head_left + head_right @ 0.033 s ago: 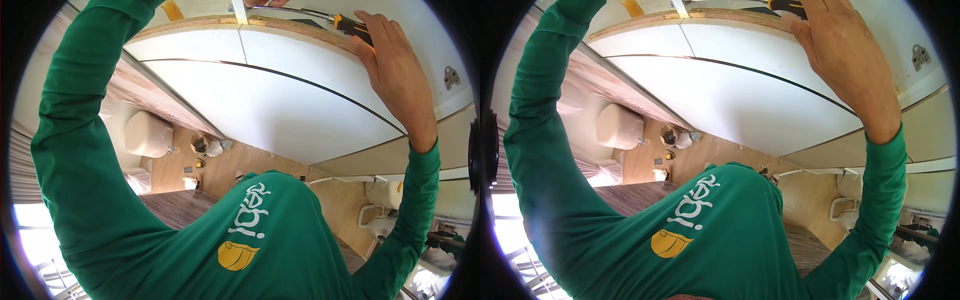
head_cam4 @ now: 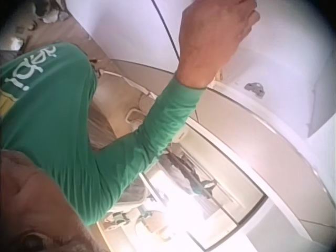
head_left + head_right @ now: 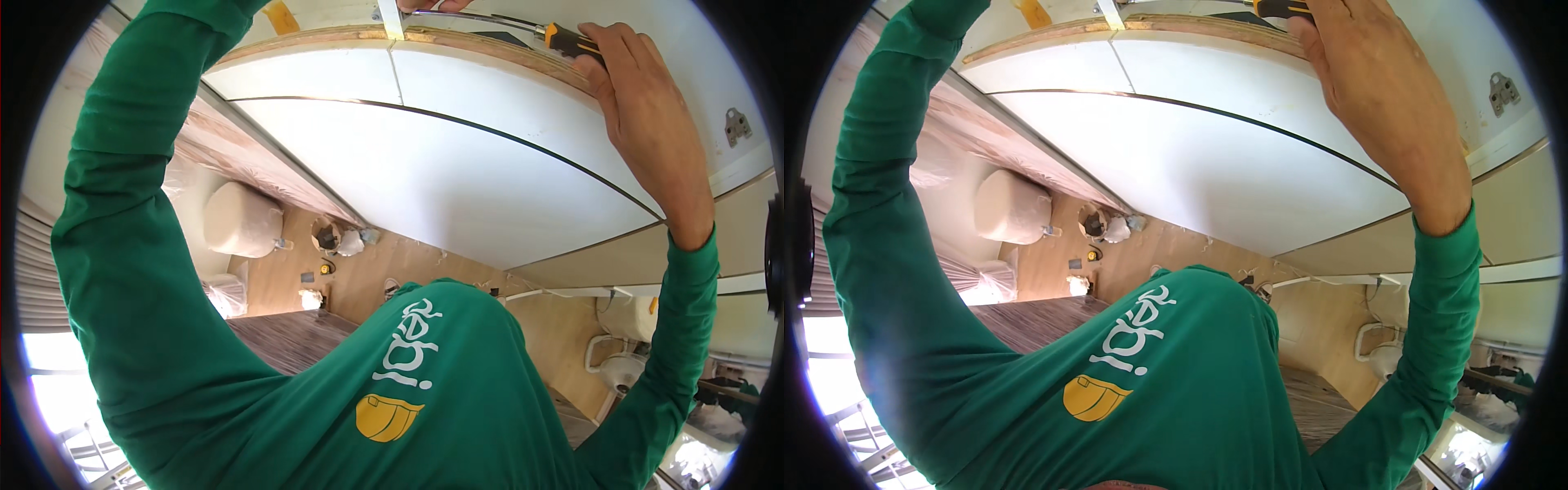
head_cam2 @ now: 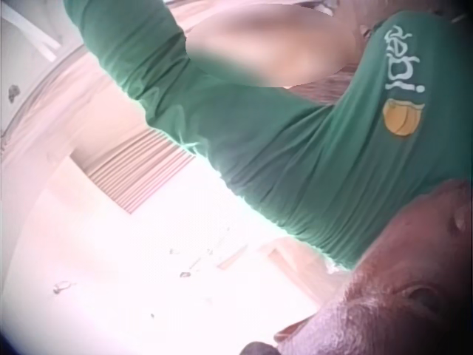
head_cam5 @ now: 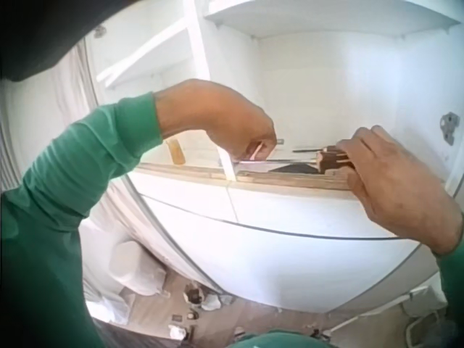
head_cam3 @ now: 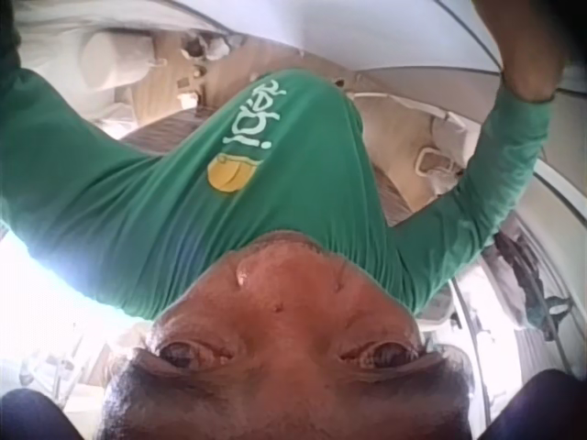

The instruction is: The person uses a drill, screwdriver, and pry tool to fit a wooden trim piece into a cabinet shelf, then uses an L-square and pencil to mark the shelf.

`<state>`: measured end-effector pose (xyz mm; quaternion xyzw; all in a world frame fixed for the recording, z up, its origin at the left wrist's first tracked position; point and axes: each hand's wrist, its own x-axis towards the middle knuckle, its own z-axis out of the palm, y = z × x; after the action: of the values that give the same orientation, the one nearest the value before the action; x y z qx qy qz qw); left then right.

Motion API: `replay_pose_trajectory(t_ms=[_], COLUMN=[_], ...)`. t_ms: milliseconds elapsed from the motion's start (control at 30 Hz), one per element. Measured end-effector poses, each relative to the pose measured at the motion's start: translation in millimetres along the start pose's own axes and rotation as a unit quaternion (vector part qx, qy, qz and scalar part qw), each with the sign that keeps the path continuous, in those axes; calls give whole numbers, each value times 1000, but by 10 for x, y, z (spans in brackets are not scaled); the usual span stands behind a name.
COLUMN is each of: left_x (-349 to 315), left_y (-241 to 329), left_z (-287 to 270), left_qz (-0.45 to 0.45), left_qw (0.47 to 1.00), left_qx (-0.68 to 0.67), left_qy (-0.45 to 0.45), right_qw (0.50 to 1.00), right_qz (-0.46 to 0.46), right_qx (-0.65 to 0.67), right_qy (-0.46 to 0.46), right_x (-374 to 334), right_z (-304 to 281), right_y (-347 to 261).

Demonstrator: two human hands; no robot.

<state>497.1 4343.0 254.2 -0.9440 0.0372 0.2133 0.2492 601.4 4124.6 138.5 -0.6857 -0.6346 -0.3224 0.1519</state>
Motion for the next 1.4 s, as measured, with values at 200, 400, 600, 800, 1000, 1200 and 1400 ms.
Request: replay_pose_trajectory(t_ms=[200,400,600,800,1000,1200,1400], left_x=[-5,66,62,125,106,206,256], left_y=[3,4,37,29,91,283,218], left_z=[5,-10,15,-87,-156,-237,-18], left_qz=[-4,-5,0,-20,-61,-137,-71], left_qw=[999,1000,999,999,995,980,982], left_qx=[-29,-24,-52,-13,-48,-41,152], left_qy=[23,11,13,-38,-66,-139,-89], right_qw=[999,996,994,990,978,971,963], right_qz=[21,20,42,78,133,173,199], right_qx=[-8,-74,-86,-48,-19,4,22], right_qy=[34,38,47,107,158,167,180], right_x=[37,34,-81,-405,-798,-1017,-1139], right_z=[-57,-132,-160,-272,-291,-282,-313], right_y=[-140,-183,-208,-89,82,68,79])
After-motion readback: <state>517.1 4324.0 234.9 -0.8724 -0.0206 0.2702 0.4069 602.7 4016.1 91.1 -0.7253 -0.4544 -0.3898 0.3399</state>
